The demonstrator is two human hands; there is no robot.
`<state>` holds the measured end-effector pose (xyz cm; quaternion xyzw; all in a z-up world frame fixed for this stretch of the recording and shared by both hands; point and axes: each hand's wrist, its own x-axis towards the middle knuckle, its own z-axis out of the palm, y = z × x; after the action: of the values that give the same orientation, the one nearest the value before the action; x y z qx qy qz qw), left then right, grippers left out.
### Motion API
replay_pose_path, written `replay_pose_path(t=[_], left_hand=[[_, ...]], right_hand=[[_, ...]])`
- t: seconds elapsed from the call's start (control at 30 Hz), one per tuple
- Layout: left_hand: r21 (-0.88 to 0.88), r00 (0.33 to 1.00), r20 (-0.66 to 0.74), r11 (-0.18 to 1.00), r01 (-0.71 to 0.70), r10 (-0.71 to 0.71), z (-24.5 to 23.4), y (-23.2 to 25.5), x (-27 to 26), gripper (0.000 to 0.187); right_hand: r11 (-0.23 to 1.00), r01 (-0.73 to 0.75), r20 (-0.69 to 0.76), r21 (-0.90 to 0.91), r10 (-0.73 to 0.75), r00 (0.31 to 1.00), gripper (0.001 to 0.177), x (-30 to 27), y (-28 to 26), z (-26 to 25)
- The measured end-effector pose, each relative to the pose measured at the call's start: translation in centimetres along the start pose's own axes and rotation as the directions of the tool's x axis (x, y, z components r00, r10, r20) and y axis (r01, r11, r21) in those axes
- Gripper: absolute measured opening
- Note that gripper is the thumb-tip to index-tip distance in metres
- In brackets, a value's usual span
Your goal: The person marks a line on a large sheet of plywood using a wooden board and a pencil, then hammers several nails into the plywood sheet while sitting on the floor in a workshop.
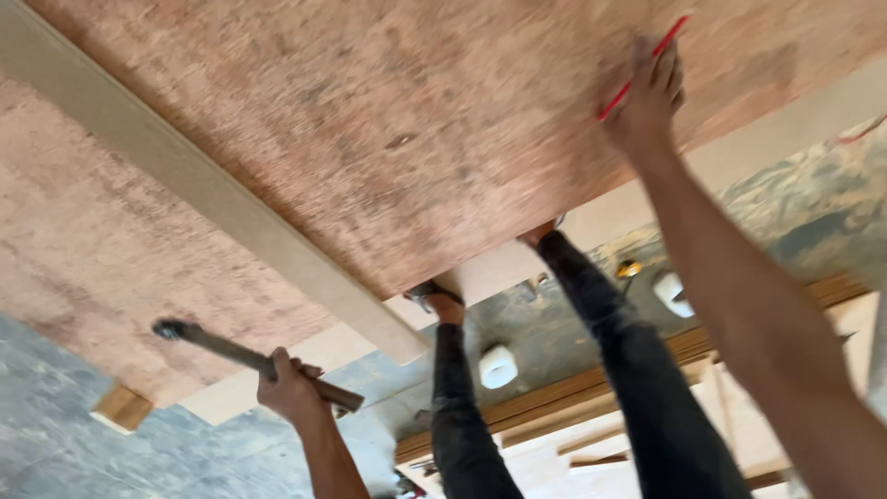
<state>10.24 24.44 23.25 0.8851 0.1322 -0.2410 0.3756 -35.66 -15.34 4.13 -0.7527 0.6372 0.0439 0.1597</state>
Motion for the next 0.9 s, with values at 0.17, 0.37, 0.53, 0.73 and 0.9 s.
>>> replay_pose_path(t=[0.17,0.37,0.53,0.73,0.9], left_hand=[[0.087,0.883,0.385,0.942,-0.324,0.269,15.6,9.0,-13.9,0.008],[-0.038,0.132,0.938,0.472,-0.881,0.320,29.8,19.6,-24.3,0.036],[-0.114,-0.097,0.989,0.155,-0.981,0.112,37.7,27.2,-22.2,0.022],[0.077,0.107,0.957,0.122,-0.990,0.271,49.4,28.8,-12.6,0.020],[-0.137,-0.094,0.779,0.023,-0.990,0.619,63.8,27.6,-10.4,0.027]], right_hand=[[0.611,-0.278,0.405,0.741,-0.077,0.911,0.057,-1.9,-6.7,-7.5],[0.050,-0.069,0.082,0.996,-0.308,0.948,0.051,-3.4,-11.4,-18.8],[-0.197,-0.161,0.192,0.967,0.149,0.970,0.035,2.5,-7.6,-19.6],[0.300,-0.347,0.264,0.888,0.285,0.922,0.033,5.0,-2.5,-14.9],[0.488,-0.409,0.221,0.771,0.398,0.891,0.034,7.1,-2.5,-12.2]])
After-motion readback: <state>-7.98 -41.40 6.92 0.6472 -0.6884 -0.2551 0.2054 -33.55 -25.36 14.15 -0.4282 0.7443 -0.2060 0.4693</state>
